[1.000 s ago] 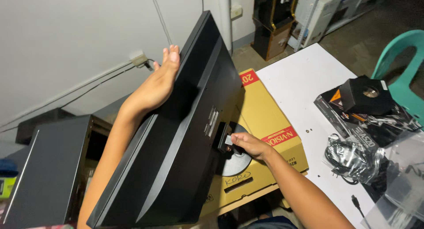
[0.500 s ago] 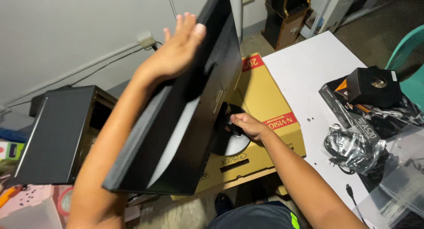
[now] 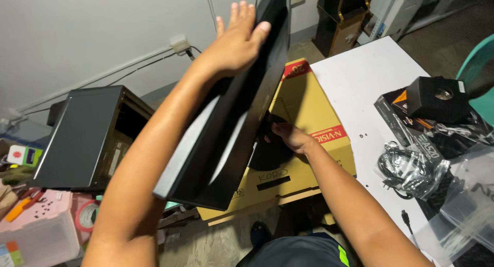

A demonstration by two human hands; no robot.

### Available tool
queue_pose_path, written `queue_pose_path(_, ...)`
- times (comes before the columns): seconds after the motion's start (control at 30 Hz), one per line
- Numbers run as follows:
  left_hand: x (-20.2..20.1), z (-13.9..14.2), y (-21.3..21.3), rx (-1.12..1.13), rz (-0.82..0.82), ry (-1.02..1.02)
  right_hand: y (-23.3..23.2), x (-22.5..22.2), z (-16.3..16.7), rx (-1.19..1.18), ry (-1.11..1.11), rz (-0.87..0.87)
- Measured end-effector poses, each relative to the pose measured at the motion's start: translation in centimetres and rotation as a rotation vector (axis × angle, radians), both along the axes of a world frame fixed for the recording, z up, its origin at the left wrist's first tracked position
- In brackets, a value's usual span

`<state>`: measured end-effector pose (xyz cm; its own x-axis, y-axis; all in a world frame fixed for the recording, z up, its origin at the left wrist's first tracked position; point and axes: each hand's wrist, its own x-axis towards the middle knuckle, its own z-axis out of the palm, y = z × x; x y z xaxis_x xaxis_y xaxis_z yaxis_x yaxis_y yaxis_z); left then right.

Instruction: The person attaches a stand neck to the back of a monitor resting on its box, then lifts the monitor upright and places it on the workbench. They then pick up cables from the table and plug them into the ports on the back of the monitor.

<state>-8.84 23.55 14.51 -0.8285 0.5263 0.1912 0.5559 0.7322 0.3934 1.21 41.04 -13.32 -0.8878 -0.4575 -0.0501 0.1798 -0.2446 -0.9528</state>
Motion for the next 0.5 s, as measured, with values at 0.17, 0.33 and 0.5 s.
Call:
queue_pose_path(0.17,1.0,-0.4,2.4,0.008,0.006,0.031,0.3,0.0,0.2,-0.004,-0.052,0.053)
queue_pose_path(0.33,2.5,-0.5,4.9,-0.055,0.020,0.121,-0.2,0.2,0.4,-0.075,-0.134,-0.043)
queue_pose_path(0.5,4.1,-0.4,6.8,-0.102,0.027,0.204,0.2,0.3,0.3,-0.070,0.024,0.070)
